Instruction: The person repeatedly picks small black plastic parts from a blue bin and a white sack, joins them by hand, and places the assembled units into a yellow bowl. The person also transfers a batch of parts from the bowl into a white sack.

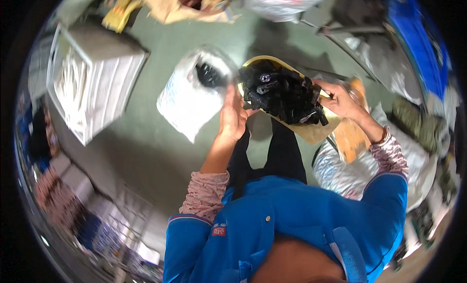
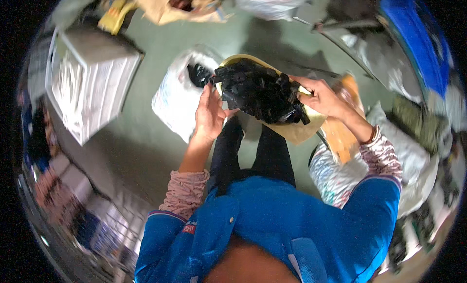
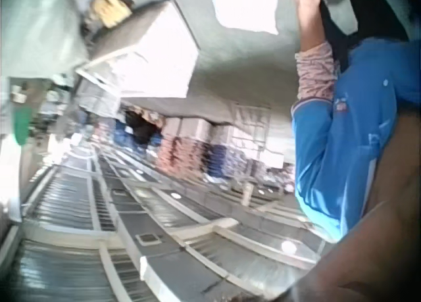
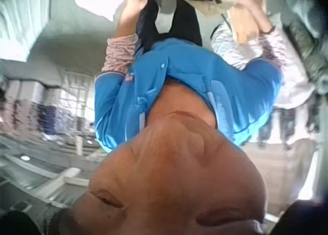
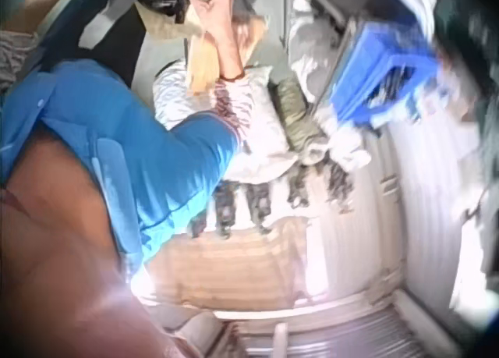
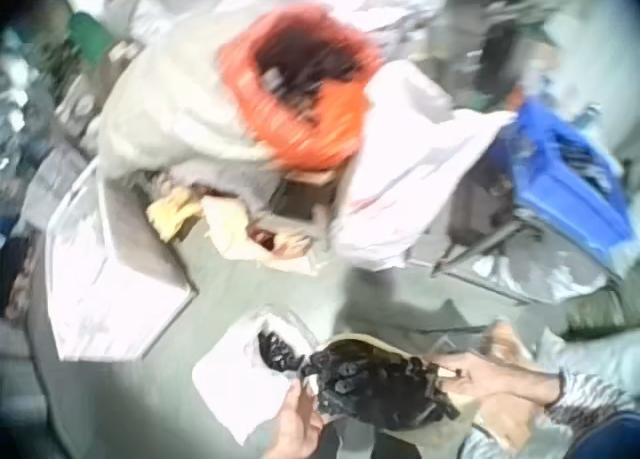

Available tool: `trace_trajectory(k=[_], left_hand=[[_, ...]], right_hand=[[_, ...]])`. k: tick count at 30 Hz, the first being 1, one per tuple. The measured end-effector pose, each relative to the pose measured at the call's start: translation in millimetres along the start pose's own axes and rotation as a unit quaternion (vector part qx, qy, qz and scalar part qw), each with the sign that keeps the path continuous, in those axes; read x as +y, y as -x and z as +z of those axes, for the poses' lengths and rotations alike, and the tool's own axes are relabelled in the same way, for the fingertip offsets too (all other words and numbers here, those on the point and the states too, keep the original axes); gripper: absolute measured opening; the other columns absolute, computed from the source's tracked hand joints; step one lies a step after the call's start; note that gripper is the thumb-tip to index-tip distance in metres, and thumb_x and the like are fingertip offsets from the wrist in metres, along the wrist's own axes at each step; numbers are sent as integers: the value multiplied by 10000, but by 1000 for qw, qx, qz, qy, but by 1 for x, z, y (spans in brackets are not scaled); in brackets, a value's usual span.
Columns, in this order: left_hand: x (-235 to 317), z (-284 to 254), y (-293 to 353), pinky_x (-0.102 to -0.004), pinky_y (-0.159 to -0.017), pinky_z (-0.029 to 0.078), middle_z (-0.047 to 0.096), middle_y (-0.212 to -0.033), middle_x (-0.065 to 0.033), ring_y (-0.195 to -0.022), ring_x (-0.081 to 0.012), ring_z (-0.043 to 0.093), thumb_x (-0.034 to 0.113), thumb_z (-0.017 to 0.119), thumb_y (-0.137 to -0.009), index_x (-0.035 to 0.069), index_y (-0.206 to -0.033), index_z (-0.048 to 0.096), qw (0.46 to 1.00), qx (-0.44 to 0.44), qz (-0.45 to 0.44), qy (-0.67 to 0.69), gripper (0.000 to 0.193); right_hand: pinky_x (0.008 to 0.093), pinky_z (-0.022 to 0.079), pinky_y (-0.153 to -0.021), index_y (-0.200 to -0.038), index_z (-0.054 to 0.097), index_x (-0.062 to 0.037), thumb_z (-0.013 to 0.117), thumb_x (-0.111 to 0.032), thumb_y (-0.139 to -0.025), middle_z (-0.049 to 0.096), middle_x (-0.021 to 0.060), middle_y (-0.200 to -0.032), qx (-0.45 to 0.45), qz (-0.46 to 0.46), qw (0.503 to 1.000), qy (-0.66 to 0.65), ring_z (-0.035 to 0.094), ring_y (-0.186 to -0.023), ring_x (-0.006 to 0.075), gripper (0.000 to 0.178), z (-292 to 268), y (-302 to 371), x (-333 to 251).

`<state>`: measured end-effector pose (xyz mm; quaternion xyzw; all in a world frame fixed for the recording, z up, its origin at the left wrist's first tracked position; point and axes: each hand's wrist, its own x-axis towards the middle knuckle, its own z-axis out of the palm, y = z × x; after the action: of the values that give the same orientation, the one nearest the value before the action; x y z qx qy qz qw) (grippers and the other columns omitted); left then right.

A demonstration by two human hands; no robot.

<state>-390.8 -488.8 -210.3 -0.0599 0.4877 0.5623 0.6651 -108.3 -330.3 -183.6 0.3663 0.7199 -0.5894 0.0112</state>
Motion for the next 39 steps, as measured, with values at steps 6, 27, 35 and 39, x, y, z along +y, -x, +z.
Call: trace_trajectory(k=[6, 27, 35, 39], left_hand=[[51, 135, 19, -630, -1038, 359, 320, -1547, -57, -1404, -243, 335, 501, 354, -1032, 144, -1514, 273, 981, -169, -44, -85, 606], [106, 577, -90, -712, -970, 389, 524, -1274, -177, -1186, -428, 513, 354, 529, -953, 123, -1319, 423, 904, -381, -9, -195, 445], [88, 653, -185, -710, -915, 425, 334, -1472, -142, -1278, -418, 444, 342, 514, -944, 222, -1535, 109, 906, -370, -45, -203, 727], [73, 671, -229, -711, -930, 411, 387, -1428, -120, -1293, -414, 412, 351, 508, -946, 193, -1428, 287, 921, -357, -42, -153, 553]], right_hand=[[250, 467, -699, -1389, 488, -25, 535, -26, -833, 657, 61, -1050, 98, 15, 995, -2, 534, -809, 80, 558, -90, 102, -75], [183, 413, -680, -1357, 530, -29, 472, 18, -828, 600, -60, -1004, 272, 26, 958, 82, 478, -809, 15, 535, -465, 211, -91], [221, 339, -563, -1347, 569, -115, 511, -10, -843, 523, -40, -803, 237, 97, 957, 135, 393, -655, 37, 518, -584, 174, -87], [322, 438, -702, -1181, 647, -74, 524, -76, -817, 602, -15, -844, 231, 49, 954, 185, 495, -727, 102, 385, -650, 132, -51]])
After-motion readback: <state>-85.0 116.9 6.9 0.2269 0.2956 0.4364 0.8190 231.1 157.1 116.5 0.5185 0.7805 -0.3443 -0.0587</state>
